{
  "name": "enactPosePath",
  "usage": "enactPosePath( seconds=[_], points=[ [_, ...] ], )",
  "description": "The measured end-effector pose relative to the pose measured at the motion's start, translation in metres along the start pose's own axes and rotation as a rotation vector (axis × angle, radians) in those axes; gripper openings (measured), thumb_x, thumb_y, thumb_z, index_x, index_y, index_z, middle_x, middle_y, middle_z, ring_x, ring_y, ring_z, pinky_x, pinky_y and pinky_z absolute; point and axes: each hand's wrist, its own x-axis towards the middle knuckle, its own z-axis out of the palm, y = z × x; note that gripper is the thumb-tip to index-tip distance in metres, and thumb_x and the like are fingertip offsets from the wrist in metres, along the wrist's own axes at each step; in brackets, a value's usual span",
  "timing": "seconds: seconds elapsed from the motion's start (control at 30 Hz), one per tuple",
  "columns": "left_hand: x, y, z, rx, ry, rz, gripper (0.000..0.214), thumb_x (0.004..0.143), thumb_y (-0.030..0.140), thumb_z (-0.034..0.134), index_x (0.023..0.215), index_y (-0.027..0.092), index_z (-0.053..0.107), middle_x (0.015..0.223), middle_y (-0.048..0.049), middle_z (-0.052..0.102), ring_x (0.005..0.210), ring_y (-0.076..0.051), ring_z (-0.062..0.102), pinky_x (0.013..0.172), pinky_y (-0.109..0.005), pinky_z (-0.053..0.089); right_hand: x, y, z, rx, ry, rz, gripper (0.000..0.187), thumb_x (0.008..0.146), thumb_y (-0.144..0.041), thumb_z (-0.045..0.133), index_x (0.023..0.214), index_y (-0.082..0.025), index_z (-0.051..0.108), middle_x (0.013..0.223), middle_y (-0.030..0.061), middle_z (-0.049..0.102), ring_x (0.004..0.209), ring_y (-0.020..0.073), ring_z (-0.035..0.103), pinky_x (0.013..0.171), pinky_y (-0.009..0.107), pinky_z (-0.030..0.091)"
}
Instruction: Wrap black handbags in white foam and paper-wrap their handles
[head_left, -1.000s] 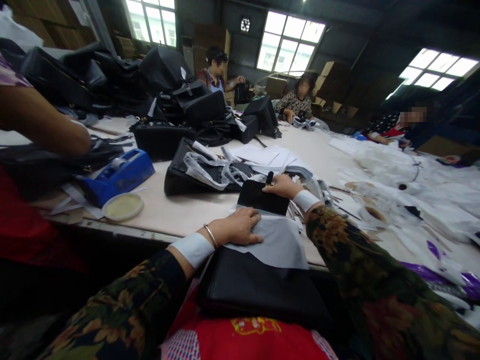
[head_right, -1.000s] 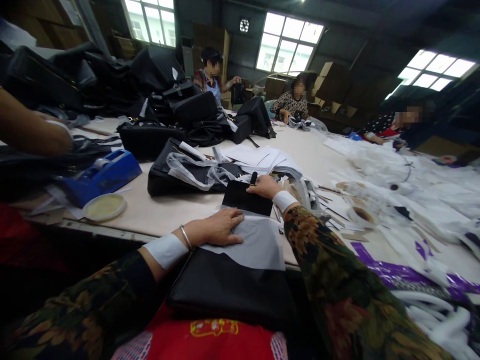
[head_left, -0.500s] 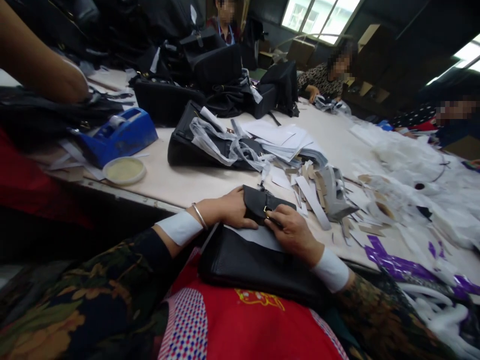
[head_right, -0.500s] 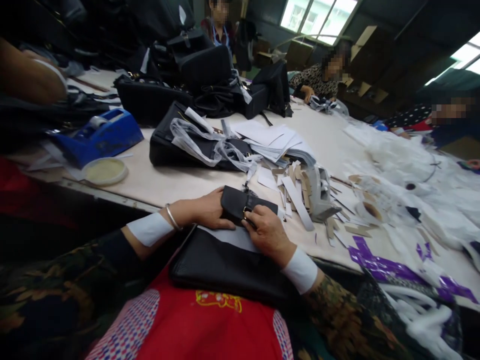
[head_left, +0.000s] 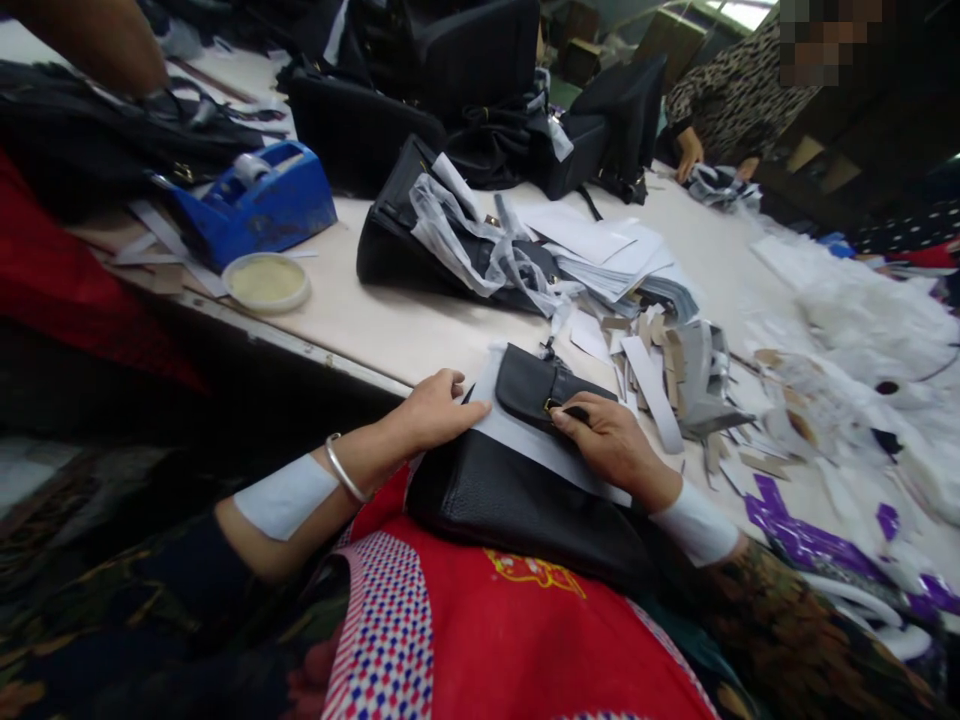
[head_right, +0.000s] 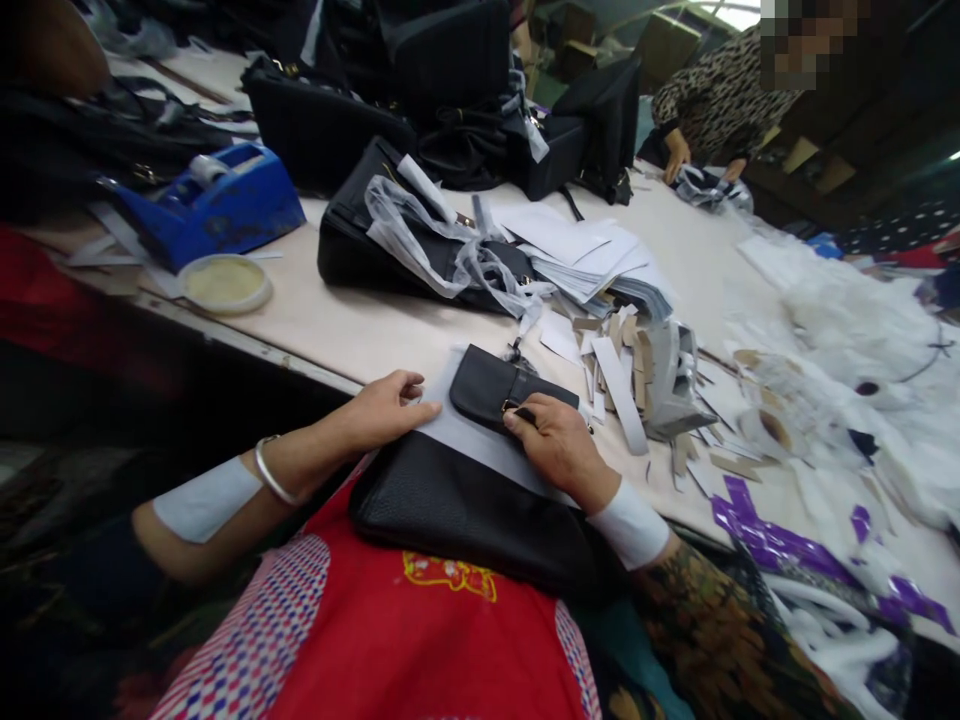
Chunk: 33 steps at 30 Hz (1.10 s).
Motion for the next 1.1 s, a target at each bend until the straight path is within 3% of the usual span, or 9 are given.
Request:
enactPosePath(
  seconds=[0.2,0.37,0.47,0.63,0.8,0.97,1.1],
  points=[
    [0.011,0.001,-0.007,0.108,-0.086,-0.018,0.073,0.068,0.058,0.067,0.122,0.009,0.061,0.116,-0.0166,0.07,0.106,-0.03,0.067,0.085,-0.033,0.051,0.009,-0.008,-0.011,-0.04,-0.116,0.134,0.037,0.092,-0.045,0.05,0.07,-0.018,0.062,0.069,0.0024,0.059,0.062,0.0156,0.053,0.057,0.028,0.036],
    [0.016,0.005,-0.013,0.186,-0.197,0.044,0.059,0.073,0.065,0.057,0.095,0.013,0.071,0.098,-0.0134,0.073,0.092,-0.029,0.068,0.074,-0.033,0.049,0.009,-0.003,-0.008,-0.003,-0.073,0.201,0.041,0.089,-0.052,0.052,0.069,-0.018,0.061,0.061,0.0007,0.056,0.057,0.0153,0.05,0.053,0.028,0.033],
    [0.014,0.008,-0.014,0.189,-0.23,0.029,0.059,0.075,0.065,0.054,0.094,0.012,0.072,0.096,-0.0134,0.073,0.089,-0.029,0.068,0.07,-0.032,0.048,0.008,-0.003,-0.005,-0.024,-0.031,0.221,0.043,0.088,-0.053,0.053,0.067,-0.018,0.061,0.059,0.0006,0.055,0.056,0.0152,0.05,0.052,0.027,0.033],
    [0.009,0.01,-0.013,0.085,-0.268,0.016,0.058,0.073,0.059,0.058,0.106,0.013,0.07,0.103,-0.0114,0.073,0.091,-0.026,0.068,0.07,-0.03,0.049,0.009,-0.002,-0.005,-0.033,-0.076,0.143,0.033,0.091,-0.045,0.055,0.083,-0.017,0.071,0.075,0.004,0.067,0.067,0.0174,0.059,0.058,0.027,0.041],
    [0.007,0.006,-0.009,0.109,-0.217,0.021,0.046,0.071,0.049,0.059,0.098,0.013,0.07,0.097,-0.0116,0.073,0.085,-0.026,0.067,0.064,-0.029,0.047,0.009,0.003,-0.008,-0.023,-0.142,0.034,0.026,0.093,-0.037,0.056,0.093,-0.018,0.074,0.089,0.0055,0.069,0.078,0.0185,0.063,0.07,0.029,0.048],
    [0.007,0.001,-0.006,0.098,-0.197,0.032,0.042,0.071,0.046,0.059,0.096,0.013,0.069,0.093,-0.0105,0.072,0.082,-0.024,0.067,0.062,-0.029,0.046,0.004,-0.003,-0.001,-0.146,-0.105,-0.113,0.022,0.094,-0.027,0.055,0.096,-0.017,0.074,0.097,0.0093,0.067,0.09,0.0217,0.062,0.085,0.035,0.049],
    [0.006,0.003,-0.006,0.127,-0.181,0.042,0.042,0.072,0.044,0.058,0.096,0.012,0.069,0.094,-0.0115,0.072,0.083,-0.025,0.066,0.063,-0.029,0.046,-0.002,-0.011,0.014,-0.343,-0.1,-0.24,0.023,0.094,-0.017,0.05,0.1,-0.012,0.072,0.097,0.0144,0.065,0.09,0.0257,0.057,0.085,0.039,0.049]
  ],
)
